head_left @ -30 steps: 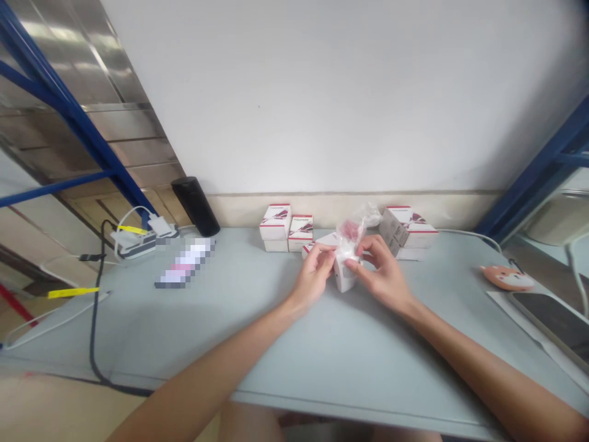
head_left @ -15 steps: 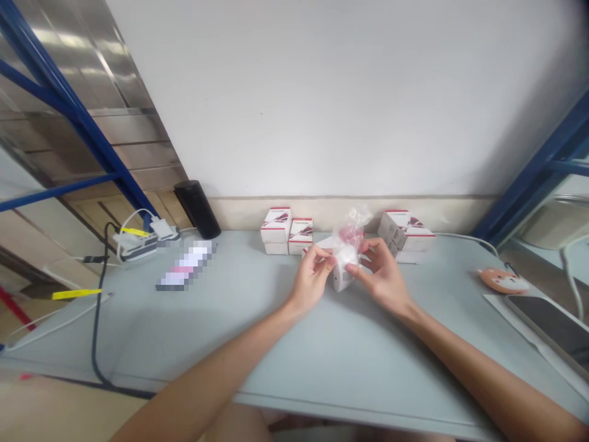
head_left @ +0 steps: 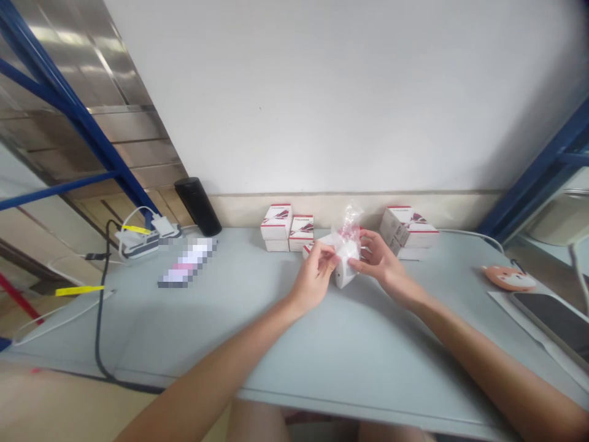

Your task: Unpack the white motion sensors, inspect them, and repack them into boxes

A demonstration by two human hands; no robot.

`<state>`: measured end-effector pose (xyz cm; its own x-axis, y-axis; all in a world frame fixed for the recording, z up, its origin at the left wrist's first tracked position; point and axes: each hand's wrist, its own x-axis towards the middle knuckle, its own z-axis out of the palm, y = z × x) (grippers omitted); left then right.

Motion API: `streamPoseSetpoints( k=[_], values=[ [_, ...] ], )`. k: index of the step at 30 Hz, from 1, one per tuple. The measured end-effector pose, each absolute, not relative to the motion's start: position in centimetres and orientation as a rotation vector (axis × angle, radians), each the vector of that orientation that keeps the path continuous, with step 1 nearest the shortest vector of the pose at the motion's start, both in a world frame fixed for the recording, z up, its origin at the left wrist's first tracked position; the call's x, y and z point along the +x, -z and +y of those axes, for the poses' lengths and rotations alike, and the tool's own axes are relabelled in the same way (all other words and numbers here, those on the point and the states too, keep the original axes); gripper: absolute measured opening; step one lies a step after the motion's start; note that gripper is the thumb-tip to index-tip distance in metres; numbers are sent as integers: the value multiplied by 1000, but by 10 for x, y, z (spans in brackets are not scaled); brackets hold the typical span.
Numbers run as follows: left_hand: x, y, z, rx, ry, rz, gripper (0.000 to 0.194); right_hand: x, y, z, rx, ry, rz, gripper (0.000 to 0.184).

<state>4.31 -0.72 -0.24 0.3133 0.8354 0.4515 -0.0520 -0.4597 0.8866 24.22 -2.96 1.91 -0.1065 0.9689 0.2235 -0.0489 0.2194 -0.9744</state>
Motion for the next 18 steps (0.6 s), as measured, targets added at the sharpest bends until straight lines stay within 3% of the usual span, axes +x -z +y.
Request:
streamPoseSetpoints(
  k=[9,18],
  values=[
    [46,0,-12,1618,-1130,677,40,252,-20,-29,-923,-1253,-1443,59],
    [45,-5,-20,1547,-1095,651,37,255,-25,-32,-947,-1326,-1466,64]
  ],
)
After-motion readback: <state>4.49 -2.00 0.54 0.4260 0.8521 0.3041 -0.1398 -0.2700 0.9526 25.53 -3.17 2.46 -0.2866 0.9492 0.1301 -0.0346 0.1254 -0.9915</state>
